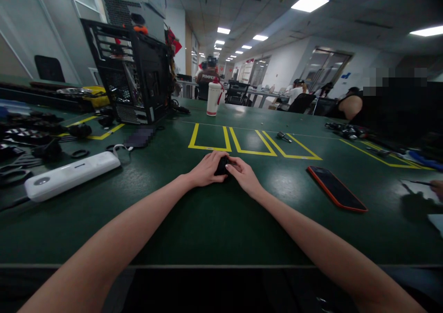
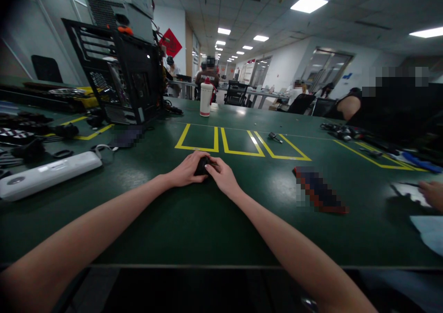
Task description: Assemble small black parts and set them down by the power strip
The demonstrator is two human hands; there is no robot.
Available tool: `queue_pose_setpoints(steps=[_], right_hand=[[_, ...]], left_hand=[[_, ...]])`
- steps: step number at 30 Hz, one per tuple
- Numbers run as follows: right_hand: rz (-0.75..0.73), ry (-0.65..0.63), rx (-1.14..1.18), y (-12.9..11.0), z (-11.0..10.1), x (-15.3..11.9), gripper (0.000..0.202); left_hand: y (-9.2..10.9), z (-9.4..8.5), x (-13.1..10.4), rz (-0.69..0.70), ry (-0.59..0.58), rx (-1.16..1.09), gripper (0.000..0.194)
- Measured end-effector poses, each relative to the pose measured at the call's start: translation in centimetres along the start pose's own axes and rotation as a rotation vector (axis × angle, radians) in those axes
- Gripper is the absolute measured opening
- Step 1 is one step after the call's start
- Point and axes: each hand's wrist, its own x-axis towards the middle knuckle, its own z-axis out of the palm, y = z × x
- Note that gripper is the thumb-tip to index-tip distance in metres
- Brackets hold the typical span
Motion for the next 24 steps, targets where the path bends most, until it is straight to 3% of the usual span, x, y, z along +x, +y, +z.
queue_pose_setpoints(steps=[12, 17, 24], right_hand=[[-0.017, 0.007, 0.062, -0.39, 0.23, -0.58, 0.017], [-0.051, 0.044, 0.02, -0.39, 0.24, -0.31, 0.024], [-0.01, -0.041, 0.051, -0.29, -0.08, -0.36, 0.028]], left_hand=[[0.0, 0.06, -0.05, 0.006, 0.01, -0.009, 0.057], [0.01, 0.04, 0.02, 0.009, 0.0, -0.005, 0.057], [0.13, -0.09, -0.02, 0.001, -0.001, -0.013, 0.055]])
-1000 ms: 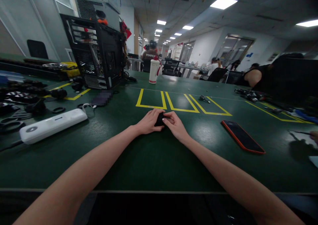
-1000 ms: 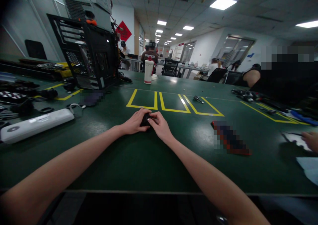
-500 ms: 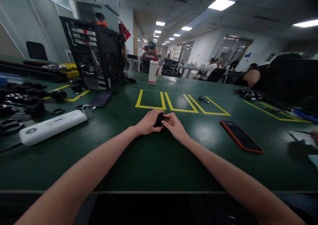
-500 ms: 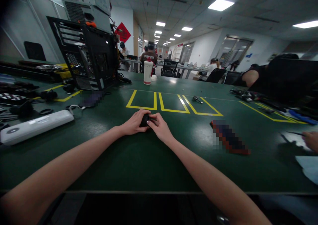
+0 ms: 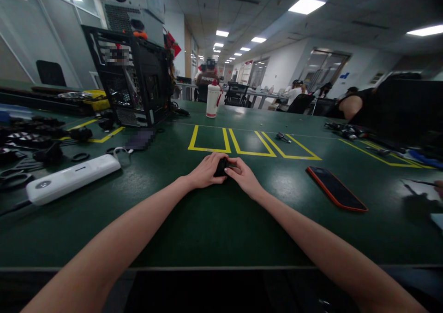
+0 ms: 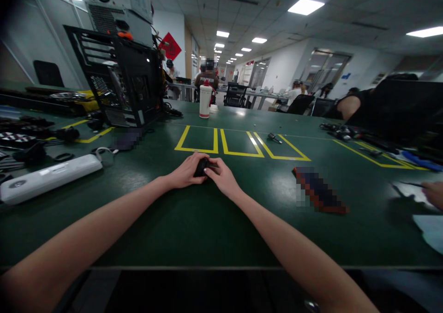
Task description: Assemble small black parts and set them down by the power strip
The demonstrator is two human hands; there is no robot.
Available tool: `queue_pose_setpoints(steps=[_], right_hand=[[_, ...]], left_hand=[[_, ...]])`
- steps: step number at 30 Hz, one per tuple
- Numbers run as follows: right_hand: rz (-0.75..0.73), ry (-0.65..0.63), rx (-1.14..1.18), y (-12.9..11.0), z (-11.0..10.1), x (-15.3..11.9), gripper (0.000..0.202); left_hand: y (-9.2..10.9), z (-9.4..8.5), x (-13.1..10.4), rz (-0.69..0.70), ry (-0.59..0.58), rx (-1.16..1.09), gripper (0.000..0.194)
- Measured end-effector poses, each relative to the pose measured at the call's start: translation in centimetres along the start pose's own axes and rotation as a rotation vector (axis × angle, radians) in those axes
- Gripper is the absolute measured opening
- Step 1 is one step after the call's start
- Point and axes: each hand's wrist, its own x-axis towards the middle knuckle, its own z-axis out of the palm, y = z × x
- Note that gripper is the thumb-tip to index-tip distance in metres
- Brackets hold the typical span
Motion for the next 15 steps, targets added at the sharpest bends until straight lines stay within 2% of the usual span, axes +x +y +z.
queue_pose_setpoints(steps=[8, 15], right_hand=[[-0.035, 0.022, 0.024, -0.26, 0.23, -0.29, 0.019], [-0.015, 0.024, -0.019, -0.28, 0.25, 0.05, 0.03]], left_hand=[[0.08, 0.02, 0.02, -0.025, 0.004, -0.018, 0.055], [0.05, 0.09, 0.0, -0.03, -0.003, -0.003, 0.056]])
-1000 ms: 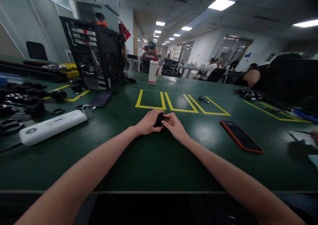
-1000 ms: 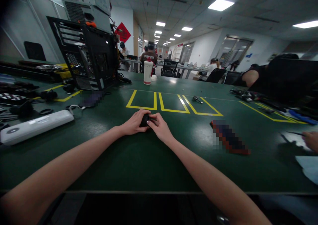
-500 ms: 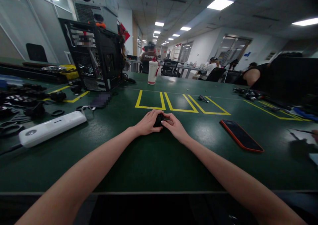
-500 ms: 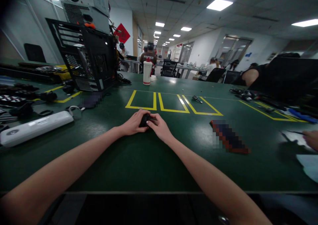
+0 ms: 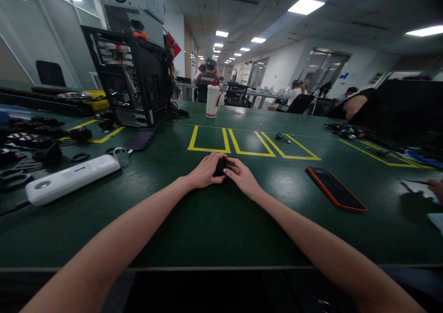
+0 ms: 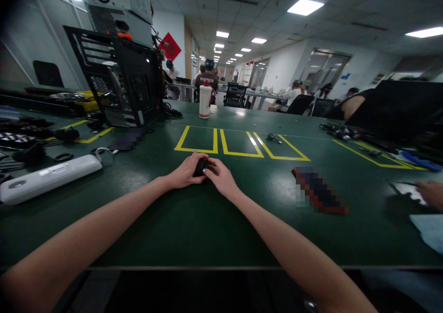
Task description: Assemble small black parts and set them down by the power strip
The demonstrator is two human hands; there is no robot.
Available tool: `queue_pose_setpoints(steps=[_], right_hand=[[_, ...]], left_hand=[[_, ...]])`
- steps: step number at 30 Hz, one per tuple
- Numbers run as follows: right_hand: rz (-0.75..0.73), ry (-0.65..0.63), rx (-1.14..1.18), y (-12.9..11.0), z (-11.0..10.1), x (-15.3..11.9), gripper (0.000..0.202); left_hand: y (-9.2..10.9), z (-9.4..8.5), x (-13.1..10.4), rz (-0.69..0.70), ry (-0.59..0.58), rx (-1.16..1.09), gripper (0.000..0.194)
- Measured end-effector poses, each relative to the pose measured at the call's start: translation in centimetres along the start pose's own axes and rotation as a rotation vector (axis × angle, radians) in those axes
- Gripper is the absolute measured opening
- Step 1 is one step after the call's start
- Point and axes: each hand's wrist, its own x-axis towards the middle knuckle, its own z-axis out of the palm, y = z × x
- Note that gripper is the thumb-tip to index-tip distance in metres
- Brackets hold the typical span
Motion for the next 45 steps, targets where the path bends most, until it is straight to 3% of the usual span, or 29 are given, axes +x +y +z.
queue_pose_setpoints(steps=[10, 18, 30, 37, 45], right_hand=[[-0.024, 0.007, 0.077, 0.02, 0.05, -0.3, 0.018], [0.047, -0.044, 0.041, 0.29, -0.42, 0.09, 0.034], [0.048, -0.063, 0.14, -0.17, -0.33, -0.01, 0.022], [0.073, -0.069, 0.094, -0.44, -0.49, 0.02, 0.033], [0.007, -0.095, 0.161, -0.19, -0.39, -0.22, 0.029]], left_hand=[[0.17, -0.19, -0.19, 0.027, 0.014, -0.006, 0.056], [0.33, -0.31, -0.19, 0.015, 0.005, -0.004, 0.055], [0.47, -0.36, -0.34, 0.03, 0.016, 0.028, 0.058], [0.48, -0.4, -0.28, 0.024, 0.001, 0.01, 0.057], [0.42, -0.43, -0.41, 0.037, -0.006, 0.029, 0.058]])
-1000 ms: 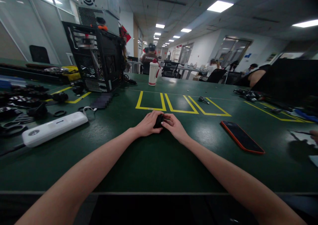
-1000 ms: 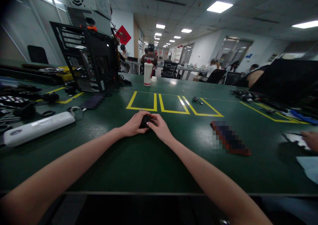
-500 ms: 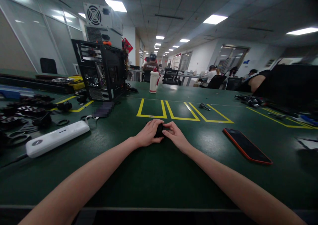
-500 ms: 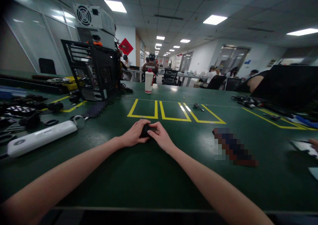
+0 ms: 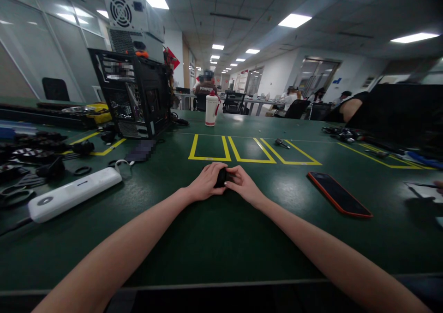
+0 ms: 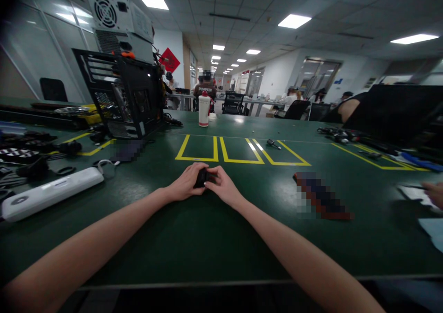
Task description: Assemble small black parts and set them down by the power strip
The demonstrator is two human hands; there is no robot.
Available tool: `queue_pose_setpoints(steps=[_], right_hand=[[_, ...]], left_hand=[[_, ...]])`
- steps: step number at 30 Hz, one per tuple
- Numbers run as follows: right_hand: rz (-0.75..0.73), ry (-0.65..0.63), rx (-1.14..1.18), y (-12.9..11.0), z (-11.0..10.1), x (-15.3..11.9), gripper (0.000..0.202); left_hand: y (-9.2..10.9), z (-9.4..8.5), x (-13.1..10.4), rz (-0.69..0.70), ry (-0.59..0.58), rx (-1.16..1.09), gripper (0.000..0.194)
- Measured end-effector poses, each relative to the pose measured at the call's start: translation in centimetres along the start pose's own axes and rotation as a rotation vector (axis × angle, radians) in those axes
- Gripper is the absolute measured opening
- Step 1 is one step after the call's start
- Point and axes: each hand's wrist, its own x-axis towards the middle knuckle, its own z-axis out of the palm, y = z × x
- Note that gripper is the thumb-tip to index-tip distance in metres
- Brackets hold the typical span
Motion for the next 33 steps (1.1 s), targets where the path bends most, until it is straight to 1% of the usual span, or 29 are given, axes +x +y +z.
queue_pose_setpoints(steps=[5, 8, 10, 12, 15, 18, 23, 26, 29, 33], right_hand=[[0.009, 0.055, -0.028, 0.11, 0.2, 0.13, 0.017], [-0.012, 0.082, -0.061, 0.24, 0.23, 0.27, 0.022], [-0.004, 0.074, -0.088, 0.28, 0.15, 0.31, 0.03], [0.02, 0.044, -0.091, 0.29, 0.05, 0.3, 0.032], [0.026, 0.014, -0.052, 0.23, 0.0, 0.23, 0.03], [0.015, 0.024, -0.022, 0.12, 0.11, 0.14, 0.028], [0.023, 0.04, -0.039, 0.02, 0.24, 0.1, 0.017], [0.006, 0.048, -0.066, -0.02, 0.15, 0.13, 0.021], [0.012, 0.024, -0.087, -0.09, 0.02, 0.13, 0.027], [0.016, 0.003, -0.058, 0.01, -0.03, 0.1, 0.025]], left_hand=[[-0.02, 0.05, 0.03, 0.003, 0.009, -0.005, 0.057], [-0.04, 0.06, 0.08, 0.011, 0.013, 0.0, 0.057], [-0.07, 0.09, 0.09, 0.013, 0.014, 0.002, 0.056], [-0.08, 0.13, 0.08, 0.011, 0.015, 0.004, 0.056], [-0.1, 0.18, 0.04, 0.016, 0.019, 0.007, 0.057], [-0.12, 0.2, 0.0, 0.018, 0.024, 0.002, 0.057], [-0.07, 0.12, 0.01, 0.011, 0.023, -0.008, 0.056], [0.01, 0.04, 0.07, 0.01, 0.016, -0.002, 0.056], [0.05, -0.02, 0.08, 0.012, 0.011, 0.005, 0.055], [0.0, -0.02, 0.01, 0.012, 0.014, 0.009, 0.055]])
